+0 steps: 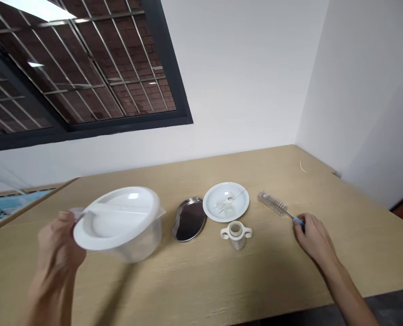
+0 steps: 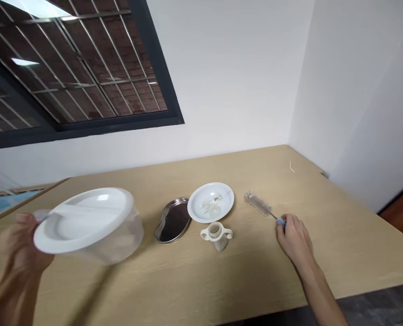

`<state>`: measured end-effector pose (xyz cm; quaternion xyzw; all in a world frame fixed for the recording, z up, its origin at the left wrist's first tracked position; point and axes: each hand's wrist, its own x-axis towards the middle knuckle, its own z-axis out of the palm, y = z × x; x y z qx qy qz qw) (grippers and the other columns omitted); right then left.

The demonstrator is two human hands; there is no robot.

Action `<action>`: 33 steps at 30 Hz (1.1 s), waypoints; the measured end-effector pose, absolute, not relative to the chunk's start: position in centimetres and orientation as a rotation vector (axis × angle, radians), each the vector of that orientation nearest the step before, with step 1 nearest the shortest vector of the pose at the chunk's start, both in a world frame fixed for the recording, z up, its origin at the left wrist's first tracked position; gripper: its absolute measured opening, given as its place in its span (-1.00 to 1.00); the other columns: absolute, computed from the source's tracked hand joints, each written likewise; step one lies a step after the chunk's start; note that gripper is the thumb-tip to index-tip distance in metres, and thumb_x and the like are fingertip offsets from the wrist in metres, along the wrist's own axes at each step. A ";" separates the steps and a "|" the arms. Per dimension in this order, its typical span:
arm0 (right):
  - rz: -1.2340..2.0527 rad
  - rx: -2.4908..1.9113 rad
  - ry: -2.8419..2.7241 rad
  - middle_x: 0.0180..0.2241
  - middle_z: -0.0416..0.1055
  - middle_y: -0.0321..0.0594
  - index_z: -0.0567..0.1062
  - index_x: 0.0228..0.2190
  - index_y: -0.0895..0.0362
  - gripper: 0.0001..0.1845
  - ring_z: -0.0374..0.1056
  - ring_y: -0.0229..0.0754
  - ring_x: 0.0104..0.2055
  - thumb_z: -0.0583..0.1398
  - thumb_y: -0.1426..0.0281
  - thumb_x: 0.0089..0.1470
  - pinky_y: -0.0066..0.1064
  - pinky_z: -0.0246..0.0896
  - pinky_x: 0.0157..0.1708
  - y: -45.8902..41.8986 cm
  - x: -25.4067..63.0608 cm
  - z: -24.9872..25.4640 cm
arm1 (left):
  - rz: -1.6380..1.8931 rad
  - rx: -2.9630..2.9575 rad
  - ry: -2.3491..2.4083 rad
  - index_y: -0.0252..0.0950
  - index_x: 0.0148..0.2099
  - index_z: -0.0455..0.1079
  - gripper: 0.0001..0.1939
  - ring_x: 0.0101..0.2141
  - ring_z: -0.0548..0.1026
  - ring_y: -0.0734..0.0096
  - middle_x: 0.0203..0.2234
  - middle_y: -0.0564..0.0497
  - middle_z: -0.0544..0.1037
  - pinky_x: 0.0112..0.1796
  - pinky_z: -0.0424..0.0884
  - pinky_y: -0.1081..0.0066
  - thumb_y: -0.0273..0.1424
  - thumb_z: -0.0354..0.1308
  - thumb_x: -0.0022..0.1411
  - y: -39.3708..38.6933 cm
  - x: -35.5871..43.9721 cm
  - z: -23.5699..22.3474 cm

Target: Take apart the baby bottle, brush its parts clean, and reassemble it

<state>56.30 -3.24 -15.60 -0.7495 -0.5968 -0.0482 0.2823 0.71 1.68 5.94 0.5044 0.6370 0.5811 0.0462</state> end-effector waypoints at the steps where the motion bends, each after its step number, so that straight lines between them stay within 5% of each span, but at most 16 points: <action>1: -0.145 -2.018 -1.608 -0.24 0.43 -0.01 0.36 -0.23 0.16 -0.67 0.36 0.05 -0.15 -0.04 0.19 0.24 -0.17 0.20 -0.11 -3.3 56.2 -15.5 | 1.712 1.503 1.898 -0.22 -0.46 0.19 -0.47 -0.61 0.20 0.44 -0.67 0.14 0.24 -0.55 0.15 0.38 0.17 0.07 0.07 0.9 1.8 7.2; 4: -0.202 -2.051 -1.650 -0.25 0.41 -0.01 0.37 -0.23 0.18 -0.71 0.34 0.04 -0.16 -0.02 0.24 0.26 -0.19 0.17 -0.13 -3.4 56.1 -15.3 | 1.533 1.682 1.900 -0.21 -0.42 0.31 -0.64 -0.58 0.26 0.42 -0.63 0.13 0.32 -0.53 0.11 0.38 -0.02 0.22 0.01 -0.9 6.0 10.9; 8: -0.266 -2.079 -1.679 -0.24 0.39 -0.01 0.37 -0.20 0.20 -0.75 0.32 0.03 -0.16 0.01 0.30 0.27 -0.23 0.14 -0.15 -3.7 55.9 -15.0 | 1.042 2.327 1.869 -0.20 -0.45 0.29 -0.54 -0.57 0.31 0.36 -0.65 0.11 0.36 -0.51 0.16 0.37 0.04 0.32 -0.14 -1.9 12.8 14.5; 16: -0.377 -2.156 -1.722 -0.25 0.38 -0.03 0.39 -0.26 0.19 -0.82 0.27 0.00 -0.20 0.06 0.34 0.27 -0.25 0.04 -0.23 -3.6 56.2 -14.4 | 0.473 2.944 1.496 -0.22 -0.47 0.20 -0.51 -0.46 0.38 0.28 -0.56 0.05 0.41 -0.25 0.27 0.25 0.10 0.21 -0.02 1.1 23.6 15.0; 33: -0.327 -2.191 -1.755 -0.25 0.33 -0.08 0.37 -0.27 0.18 -0.84 0.24 -0.02 -0.20 0.09 0.33 0.27 -0.26 -0.01 -0.24 -3.1 57.3 -13.7 | 0.350 3.087 1.289 -0.19 -0.46 0.13 -0.48 -0.49 0.37 0.29 -0.58 0.10 0.38 -0.19 0.28 0.18 0.11 0.22 -0.04 3.8 28.3 12.3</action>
